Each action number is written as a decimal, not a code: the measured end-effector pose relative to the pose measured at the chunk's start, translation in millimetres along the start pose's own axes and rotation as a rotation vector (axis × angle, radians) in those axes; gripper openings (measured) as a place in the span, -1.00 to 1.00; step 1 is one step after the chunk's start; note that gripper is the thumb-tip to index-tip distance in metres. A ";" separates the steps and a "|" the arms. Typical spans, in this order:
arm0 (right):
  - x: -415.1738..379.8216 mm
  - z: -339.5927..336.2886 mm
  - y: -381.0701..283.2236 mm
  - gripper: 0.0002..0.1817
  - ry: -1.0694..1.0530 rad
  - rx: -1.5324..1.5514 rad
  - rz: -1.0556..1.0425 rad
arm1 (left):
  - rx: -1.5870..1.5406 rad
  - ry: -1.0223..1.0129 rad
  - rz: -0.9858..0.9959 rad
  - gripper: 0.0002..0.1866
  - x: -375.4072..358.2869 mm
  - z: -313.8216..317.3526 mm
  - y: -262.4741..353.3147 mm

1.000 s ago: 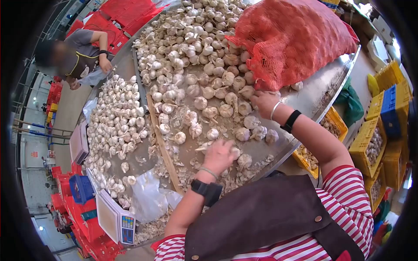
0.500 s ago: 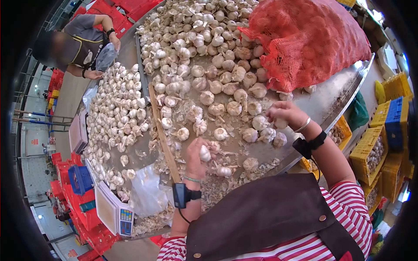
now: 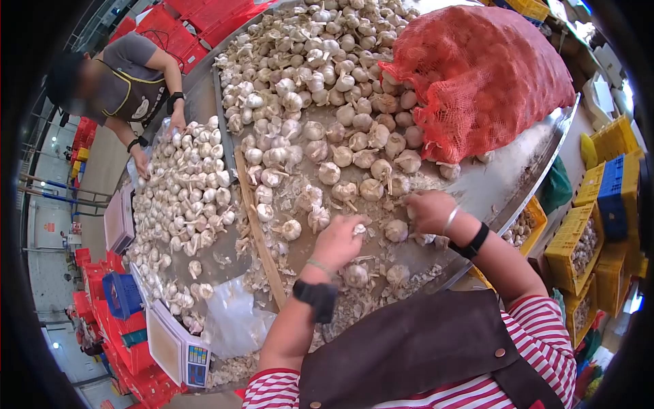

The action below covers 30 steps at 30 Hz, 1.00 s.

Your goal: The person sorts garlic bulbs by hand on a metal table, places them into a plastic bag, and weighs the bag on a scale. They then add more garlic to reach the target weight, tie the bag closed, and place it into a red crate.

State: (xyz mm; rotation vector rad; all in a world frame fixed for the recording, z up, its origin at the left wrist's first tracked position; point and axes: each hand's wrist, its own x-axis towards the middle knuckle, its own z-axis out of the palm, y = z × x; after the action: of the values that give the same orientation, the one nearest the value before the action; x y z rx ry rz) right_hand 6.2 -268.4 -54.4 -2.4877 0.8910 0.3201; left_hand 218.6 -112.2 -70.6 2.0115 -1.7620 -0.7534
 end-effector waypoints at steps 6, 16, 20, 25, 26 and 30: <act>-32.8 -26.0 -50.3 -0.49 0.235 0.781 -0.383 | -1.637 -0.463 -0.282 -0.38 -42.7 6.2 13.5; 26.0 -28.4 -104.0 -0.46 0.051 0.796 -0.590 | -1.626 0.077 0.176 -0.31 -77.5 42.8 -14.1; 129.5 -30.7 -5.4 -0.63 0.463 0.963 -0.099 | -2.205 0.161 0.121 -0.23 -76.9 -28.5 -64.3; 109.2 -95.5 72.1 -0.67 0.815 1.150 0.469 | -1.794 1.058 -0.361 -0.35 -95.4 -130.6 -156.8; 102.8 -87.0 127.7 -0.68 0.889 0.366 0.295 | -1.448 1.168 -0.539 -0.33 -100.8 -136.8 -186.7; 61.8 -112.7 188.1 -0.66 0.899 0.292 0.121 | -0.543 1.166 -0.648 -0.44 -82.6 -123.3 -188.0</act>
State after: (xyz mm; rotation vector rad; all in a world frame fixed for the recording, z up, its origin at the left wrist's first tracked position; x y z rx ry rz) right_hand -61.7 -485.8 -47.1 -2.2603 1.2946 -0.9019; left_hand 435.5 -10.8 -71.1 1.9223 -0.2227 -0.0678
